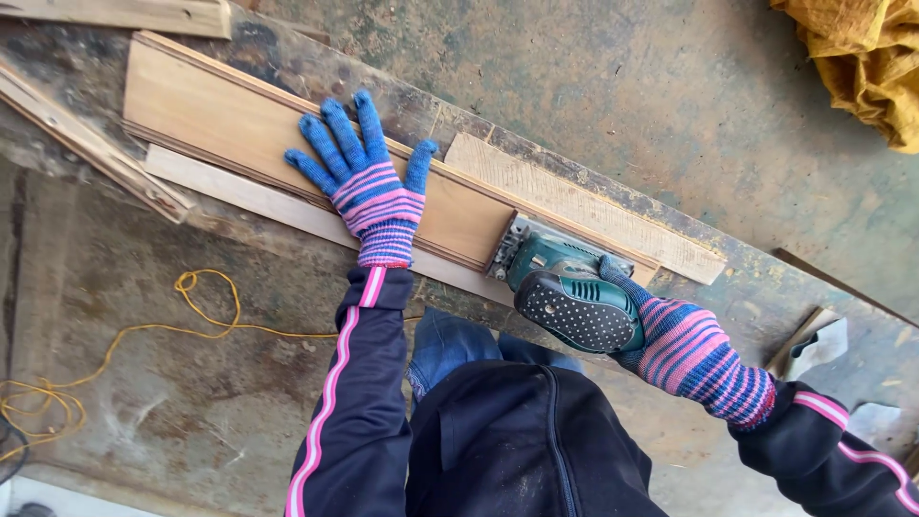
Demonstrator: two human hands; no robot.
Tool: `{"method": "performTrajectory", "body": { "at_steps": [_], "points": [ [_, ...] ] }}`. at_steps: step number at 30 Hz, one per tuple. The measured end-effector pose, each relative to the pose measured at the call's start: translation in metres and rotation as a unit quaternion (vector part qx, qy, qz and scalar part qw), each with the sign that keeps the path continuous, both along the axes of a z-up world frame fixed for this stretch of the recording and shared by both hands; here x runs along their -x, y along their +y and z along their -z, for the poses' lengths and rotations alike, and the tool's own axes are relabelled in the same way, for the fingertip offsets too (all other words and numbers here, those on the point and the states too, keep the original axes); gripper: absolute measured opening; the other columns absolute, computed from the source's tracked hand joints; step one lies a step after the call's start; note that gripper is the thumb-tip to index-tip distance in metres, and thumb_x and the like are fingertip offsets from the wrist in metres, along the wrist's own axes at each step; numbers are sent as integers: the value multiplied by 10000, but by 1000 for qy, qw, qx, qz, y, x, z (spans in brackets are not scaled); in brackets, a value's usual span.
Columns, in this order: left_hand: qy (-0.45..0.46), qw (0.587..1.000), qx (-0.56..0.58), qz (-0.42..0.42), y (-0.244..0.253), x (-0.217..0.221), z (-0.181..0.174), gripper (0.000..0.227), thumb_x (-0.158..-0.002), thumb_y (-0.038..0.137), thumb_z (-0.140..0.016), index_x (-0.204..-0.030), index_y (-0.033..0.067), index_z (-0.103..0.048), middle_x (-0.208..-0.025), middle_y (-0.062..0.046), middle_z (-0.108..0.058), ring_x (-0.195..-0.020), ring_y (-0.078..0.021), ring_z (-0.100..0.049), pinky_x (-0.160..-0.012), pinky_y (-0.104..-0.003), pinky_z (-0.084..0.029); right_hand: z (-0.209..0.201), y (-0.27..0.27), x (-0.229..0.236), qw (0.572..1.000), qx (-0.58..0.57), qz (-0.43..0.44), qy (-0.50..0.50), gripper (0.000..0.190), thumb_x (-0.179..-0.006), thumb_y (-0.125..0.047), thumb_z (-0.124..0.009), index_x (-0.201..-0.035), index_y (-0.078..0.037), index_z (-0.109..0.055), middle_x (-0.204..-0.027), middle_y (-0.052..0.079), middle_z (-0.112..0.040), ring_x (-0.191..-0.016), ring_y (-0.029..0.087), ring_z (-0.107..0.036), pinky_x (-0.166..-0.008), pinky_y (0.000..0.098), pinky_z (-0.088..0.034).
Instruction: The recorder is sanding a wooden board, first manually using a piece of sandpaper and then using an electric orbital sander.
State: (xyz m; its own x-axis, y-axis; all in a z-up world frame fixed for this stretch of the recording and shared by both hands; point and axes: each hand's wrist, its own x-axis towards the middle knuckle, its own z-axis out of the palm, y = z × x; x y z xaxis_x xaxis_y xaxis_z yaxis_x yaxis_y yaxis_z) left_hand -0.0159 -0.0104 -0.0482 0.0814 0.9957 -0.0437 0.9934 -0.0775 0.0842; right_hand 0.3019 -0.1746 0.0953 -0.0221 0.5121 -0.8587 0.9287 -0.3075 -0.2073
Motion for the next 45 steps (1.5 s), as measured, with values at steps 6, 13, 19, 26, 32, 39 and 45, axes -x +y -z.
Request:
{"method": "performTrajectory", "body": {
  "at_steps": [6, 13, 19, 26, 32, 39, 45],
  "points": [
    [11, 1000, -21, 0, -1, 0, 0, 987, -1000, 807, -544, -1666, 142, -245, -1692, -225, -184, -1563, -483, -92, -1229, -743, -5, -7, 18, 15, 998, 60, 4, -6, 967, -741, -474, -833, -1584, -301, -392, -792, 112, -755, -772, 295, -753, -724, 385, -615],
    [10, 1000, -7, -4, 0, -2, -2, 993, -986, 796, -531, -1666, 142, -220, -1694, -237, -175, -1565, -487, -89, -1229, -741, 0, -8, 28, 28, 999, 26, -26, -7, 988, -713, -445, -808, -1580, -262, -372, -791, 127, -737, -793, 314, -743, -709, 415, -614],
    [6, 1000, 7, -15, 1, -3, -3, 999, -964, 805, -511, -1658, 149, -217, -1688, -235, -168, -1560, -493, -87, -1223, -748, 2, -11, 36, 39, 999, 48, -3, -16, 893, -752, -494, -834, -1526, -265, -453, -833, 129, -764, -825, 306, -761, -749, 402, -624],
    [1, 1000, 15, -16, 1, -3, -5, 1000, -955, 807, -501, -1653, 150, -217, -1686, -237, -172, -1559, -496, -88, -1219, -755, 3, -5, 41, 45, 1000, 26, 10, 10, 854, -749, -520, -834, -1489, -253, -502, -853, 120, -769, -830, 305, -758, -742, 404, -624],
    [-13, 1000, 9, -15, 1, -3, -7, 976, -973, 792, -486, -1655, 151, -207, -1688, -231, -177, -1561, -499, -98, -1219, -762, 1, -3, 48, 52, 1000, 12, -25, -7, 872, -741, -489, -846, -1498, -235, -495, -850, 135, -761, -843, 319, -751, -755, 408, -611],
    [5, 1000, 17, -15, -4, 5, 18, 799, -1050, 638, -470, -1658, 170, -245, -1692, -207, -217, -1561, -477, -154, -1225, -748, -38, 4, 46, 53, 1000, -20, 6, 6, 877, -739, -364, -834, -1526, -211, -480, -841, 164, -752, -810, 338, -747, -709, 409, -605],
    [-50, 997, 55, -37, 8, 35, 5, 720, -1078, 550, -558, -1679, 265, -281, -1757, -124, -202, -1535, -406, -291, -1285, -618, -207, 5, 54, 61, 1000, 1, -8, -20, 611, -744, -431, -822, -1263, -153, -656, -798, 141, -757, -774, 306, -757, -703, 391, -616]
  ]
}}
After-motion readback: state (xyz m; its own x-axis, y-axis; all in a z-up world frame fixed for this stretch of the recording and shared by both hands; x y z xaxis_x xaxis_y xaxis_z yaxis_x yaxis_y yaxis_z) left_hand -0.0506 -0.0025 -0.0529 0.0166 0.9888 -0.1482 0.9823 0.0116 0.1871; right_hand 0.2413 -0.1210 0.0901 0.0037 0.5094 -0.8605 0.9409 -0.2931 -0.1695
